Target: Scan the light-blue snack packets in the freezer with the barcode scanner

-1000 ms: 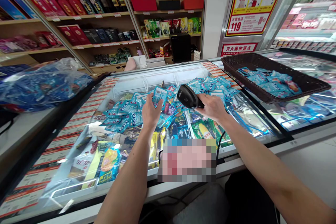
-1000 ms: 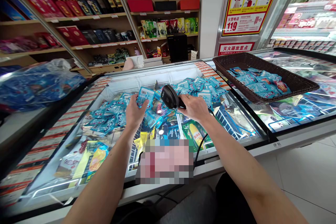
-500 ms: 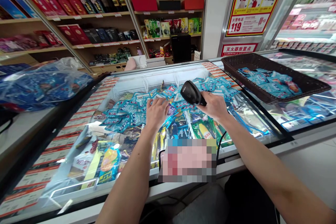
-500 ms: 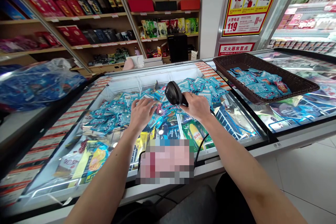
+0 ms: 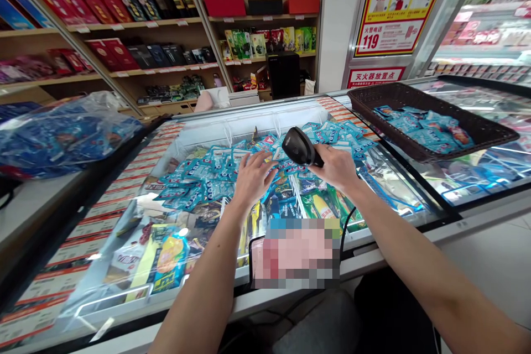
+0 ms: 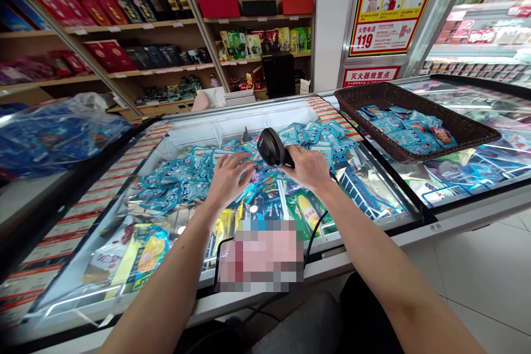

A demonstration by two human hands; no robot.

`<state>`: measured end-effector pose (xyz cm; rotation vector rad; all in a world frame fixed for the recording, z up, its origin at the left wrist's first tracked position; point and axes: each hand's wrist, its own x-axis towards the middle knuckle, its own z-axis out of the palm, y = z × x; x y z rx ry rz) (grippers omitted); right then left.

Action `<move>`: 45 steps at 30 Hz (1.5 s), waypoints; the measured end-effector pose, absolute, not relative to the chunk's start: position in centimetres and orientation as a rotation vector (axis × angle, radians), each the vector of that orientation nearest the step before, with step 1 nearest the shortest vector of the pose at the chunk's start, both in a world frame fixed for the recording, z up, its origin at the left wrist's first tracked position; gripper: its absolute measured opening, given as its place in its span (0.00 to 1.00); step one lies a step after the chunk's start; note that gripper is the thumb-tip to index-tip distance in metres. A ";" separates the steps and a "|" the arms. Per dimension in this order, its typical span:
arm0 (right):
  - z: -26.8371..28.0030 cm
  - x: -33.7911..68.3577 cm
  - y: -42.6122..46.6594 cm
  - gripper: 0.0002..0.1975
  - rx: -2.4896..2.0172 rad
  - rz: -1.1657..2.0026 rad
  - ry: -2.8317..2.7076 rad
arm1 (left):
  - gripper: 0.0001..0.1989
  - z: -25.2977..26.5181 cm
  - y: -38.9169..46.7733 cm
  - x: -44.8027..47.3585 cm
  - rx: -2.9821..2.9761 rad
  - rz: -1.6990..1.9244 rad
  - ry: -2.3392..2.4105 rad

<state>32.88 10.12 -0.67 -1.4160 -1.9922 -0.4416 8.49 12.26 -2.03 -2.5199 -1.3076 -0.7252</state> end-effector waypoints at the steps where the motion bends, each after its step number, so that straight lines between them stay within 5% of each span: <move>1: -0.7 32.9 10.1 0.17 -1.412 -0.440 -1.995 | 0.14 -2.1 12.3 8.7 -2.571 -0.693 -1.257; 11: -0.6 33.0 10.1 0.16 -1.401 -0.449 -2.008 | 0.19 -2.6 12.2 9.1 -2.589 -0.656 -1.261; 22: -0.7 32.8 10.1 0.16 -1.400 -0.451 -2.003 | 0.13 -1.6 12.4 8.0 -2.340 -1.127 -1.553; 45: -0.9 32.8 10.1 0.17 -1.362 -0.437 -2.035 | 0.17 -2.0 13.4 6.4 -1.991 -1.443 -2.064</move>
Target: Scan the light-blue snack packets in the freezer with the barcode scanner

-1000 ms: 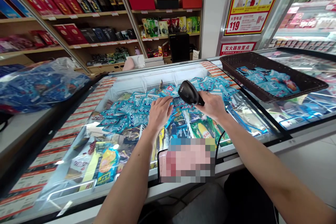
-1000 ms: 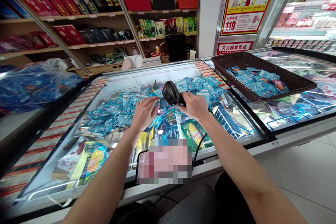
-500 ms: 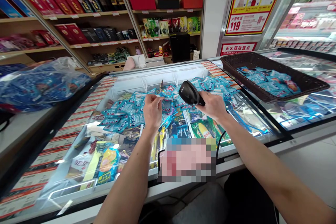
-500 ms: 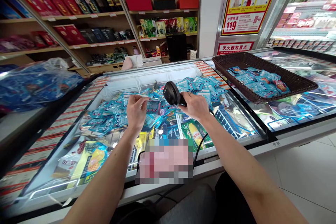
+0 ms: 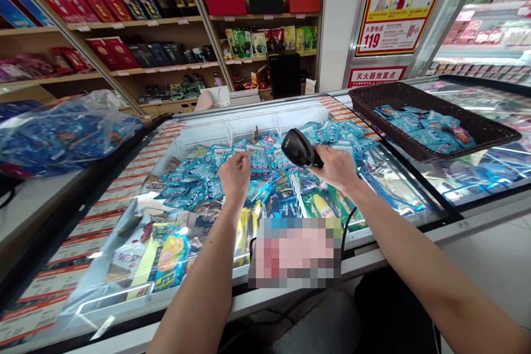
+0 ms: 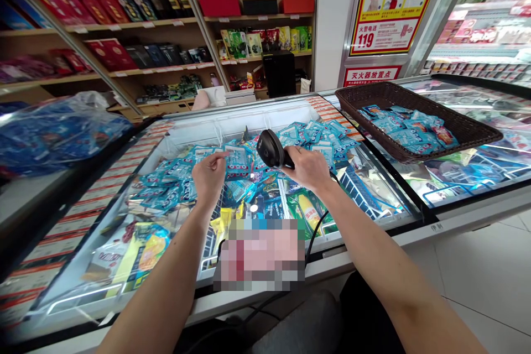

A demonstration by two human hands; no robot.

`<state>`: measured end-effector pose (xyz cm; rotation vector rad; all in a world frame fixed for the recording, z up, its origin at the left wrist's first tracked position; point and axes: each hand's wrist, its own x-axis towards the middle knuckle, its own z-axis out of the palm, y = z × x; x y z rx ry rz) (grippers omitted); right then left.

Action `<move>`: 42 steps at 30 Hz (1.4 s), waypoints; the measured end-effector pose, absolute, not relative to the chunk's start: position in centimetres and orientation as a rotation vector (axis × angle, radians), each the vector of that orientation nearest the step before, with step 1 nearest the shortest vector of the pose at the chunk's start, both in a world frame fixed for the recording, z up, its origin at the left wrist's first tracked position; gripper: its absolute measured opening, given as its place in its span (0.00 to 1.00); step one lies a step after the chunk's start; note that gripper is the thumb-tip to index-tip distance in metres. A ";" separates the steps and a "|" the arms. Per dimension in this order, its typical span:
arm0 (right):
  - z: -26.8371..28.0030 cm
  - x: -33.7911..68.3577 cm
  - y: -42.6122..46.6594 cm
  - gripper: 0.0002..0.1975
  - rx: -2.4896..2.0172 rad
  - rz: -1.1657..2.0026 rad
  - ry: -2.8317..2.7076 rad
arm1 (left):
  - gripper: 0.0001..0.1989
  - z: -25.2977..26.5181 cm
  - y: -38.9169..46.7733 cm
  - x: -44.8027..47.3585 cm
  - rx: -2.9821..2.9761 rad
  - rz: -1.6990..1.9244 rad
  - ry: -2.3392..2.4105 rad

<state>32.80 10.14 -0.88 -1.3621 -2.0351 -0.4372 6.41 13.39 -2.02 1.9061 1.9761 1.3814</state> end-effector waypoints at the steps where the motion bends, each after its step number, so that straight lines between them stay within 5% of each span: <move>1: -0.9 32.8 10.1 0.17 -1.360 -0.437 -2.038 | 0.18 -2.0 13.4 6.4 1.874 1.386 1.975; 23: -1.0 32.7 9.9 0.17 -1.193 -0.412 -2.167 | 0.19 -1.8 13.5 7.6 1.951 1.728 1.495; 42: -1.1 32.4 9.7 0.18 -1.106 -0.337 -2.302 | 0.17 -1.9 13.0 8.5 2.030 1.678 1.446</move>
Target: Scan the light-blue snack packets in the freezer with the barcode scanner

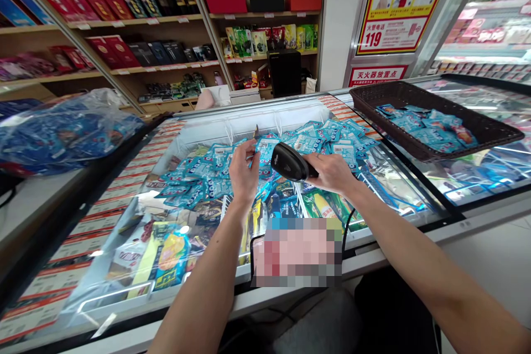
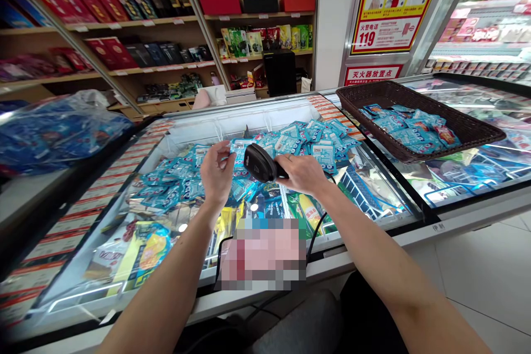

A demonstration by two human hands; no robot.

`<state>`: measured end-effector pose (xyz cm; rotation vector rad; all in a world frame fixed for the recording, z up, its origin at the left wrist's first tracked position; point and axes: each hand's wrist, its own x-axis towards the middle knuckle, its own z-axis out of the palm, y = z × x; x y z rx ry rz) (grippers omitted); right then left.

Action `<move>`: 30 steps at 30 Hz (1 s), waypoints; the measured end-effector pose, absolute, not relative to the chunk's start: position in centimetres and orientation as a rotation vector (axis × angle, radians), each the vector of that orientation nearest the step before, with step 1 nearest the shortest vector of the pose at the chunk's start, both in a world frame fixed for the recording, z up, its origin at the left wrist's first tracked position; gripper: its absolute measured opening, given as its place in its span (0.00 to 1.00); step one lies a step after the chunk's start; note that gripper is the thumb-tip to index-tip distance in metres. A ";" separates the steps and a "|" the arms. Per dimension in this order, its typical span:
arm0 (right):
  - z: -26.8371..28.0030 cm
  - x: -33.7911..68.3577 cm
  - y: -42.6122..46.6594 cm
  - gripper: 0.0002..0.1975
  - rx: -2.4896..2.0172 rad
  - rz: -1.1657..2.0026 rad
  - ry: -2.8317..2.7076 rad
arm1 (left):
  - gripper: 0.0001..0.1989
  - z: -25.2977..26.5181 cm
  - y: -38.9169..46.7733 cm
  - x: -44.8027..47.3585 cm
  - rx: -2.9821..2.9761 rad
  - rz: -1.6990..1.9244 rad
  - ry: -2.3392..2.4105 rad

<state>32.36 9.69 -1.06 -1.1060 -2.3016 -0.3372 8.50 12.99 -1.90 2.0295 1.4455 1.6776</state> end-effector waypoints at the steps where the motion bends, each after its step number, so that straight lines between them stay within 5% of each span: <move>1: -1.0 32.4 9.7 0.17 -1.109 -0.339 -2.303 | 0.17 -1.9 13.0 8.5 2.035 1.675 1.444; 15: -1.0 32.4 9.7 0.16 -1.085 -0.360 -2.285 | 0.17 -2.0 13.0 8.5 2.050 1.673 1.434; 21: -1.1 32.7 9.9 0.17 -1.165 -0.422 -2.170 | 0.20 -2.3 13.6 6.6 1.953 1.711 1.770; 26: -1.2 32.9 10.1 0.18 -1.199 -0.448 -2.126 | 0.25 -3.1 14.0 5.7 2.196 1.534 1.949; 30: -1.2 32.8 10.0 0.18 -1.225 -0.433 -2.138 | 0.19 -3.5 13.7 6.9 2.573 1.176 1.780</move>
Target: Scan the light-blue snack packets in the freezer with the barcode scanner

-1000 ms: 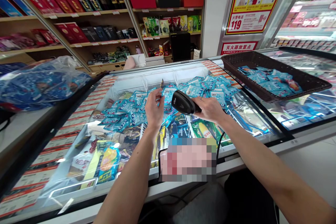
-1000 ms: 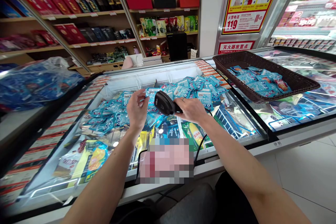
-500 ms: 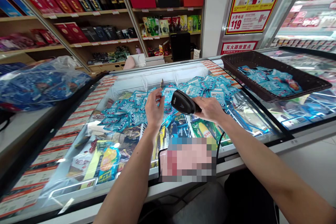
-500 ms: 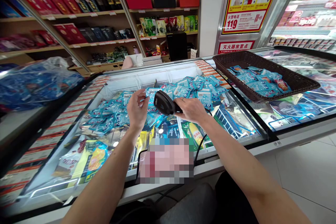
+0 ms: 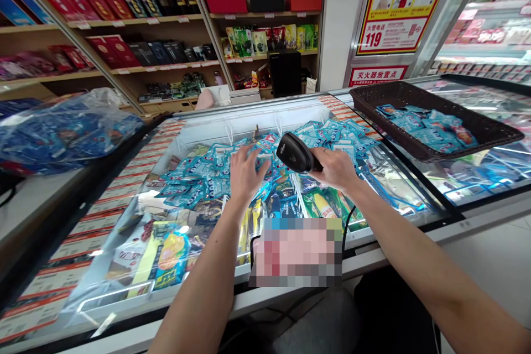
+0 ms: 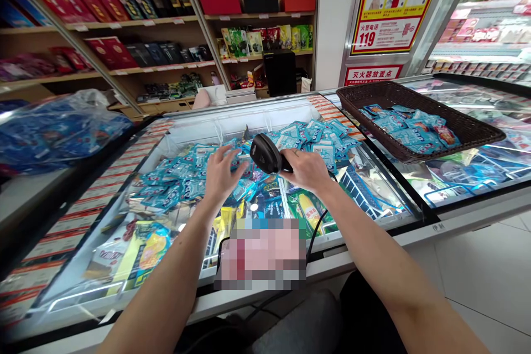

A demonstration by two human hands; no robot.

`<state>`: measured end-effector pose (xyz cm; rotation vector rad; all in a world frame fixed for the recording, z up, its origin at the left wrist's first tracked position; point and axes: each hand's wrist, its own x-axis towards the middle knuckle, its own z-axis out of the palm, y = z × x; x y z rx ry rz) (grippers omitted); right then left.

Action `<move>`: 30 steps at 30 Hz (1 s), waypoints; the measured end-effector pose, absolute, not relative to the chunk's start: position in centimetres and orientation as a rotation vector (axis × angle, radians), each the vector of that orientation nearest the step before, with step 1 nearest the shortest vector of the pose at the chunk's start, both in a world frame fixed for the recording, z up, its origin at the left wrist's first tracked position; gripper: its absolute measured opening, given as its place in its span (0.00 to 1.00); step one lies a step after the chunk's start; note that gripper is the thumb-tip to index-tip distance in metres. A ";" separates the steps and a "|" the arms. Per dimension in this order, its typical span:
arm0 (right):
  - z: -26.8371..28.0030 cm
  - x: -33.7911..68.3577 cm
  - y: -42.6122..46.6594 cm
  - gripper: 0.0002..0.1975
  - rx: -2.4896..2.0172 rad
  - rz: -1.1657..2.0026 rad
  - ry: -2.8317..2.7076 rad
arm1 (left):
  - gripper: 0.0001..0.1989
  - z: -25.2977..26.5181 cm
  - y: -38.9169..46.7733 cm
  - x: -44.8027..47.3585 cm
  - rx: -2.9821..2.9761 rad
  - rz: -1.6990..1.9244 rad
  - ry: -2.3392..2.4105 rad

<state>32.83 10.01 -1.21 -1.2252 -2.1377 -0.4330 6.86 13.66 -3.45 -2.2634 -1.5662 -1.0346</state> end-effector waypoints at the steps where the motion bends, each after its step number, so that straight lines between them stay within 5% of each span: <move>1: -1.2 32.8 10.0 0.18 -1.233 -0.427 -2.138 | 0.17 -3.5 13.5 7.2 -2.315 -0.956 -1.535; 15: -1.2 33.0 10.1 0.18 -1.266 -0.400 -2.159 | 0.12 -4.1 13.8 5.9 -2.112 -0.957 -1.696; 30: -1.0 32.9 10.0 0.18 -1.280 -0.379 -2.180 | 0.22 -3.4 13.5 8.1 -2.631 -0.628 -1.256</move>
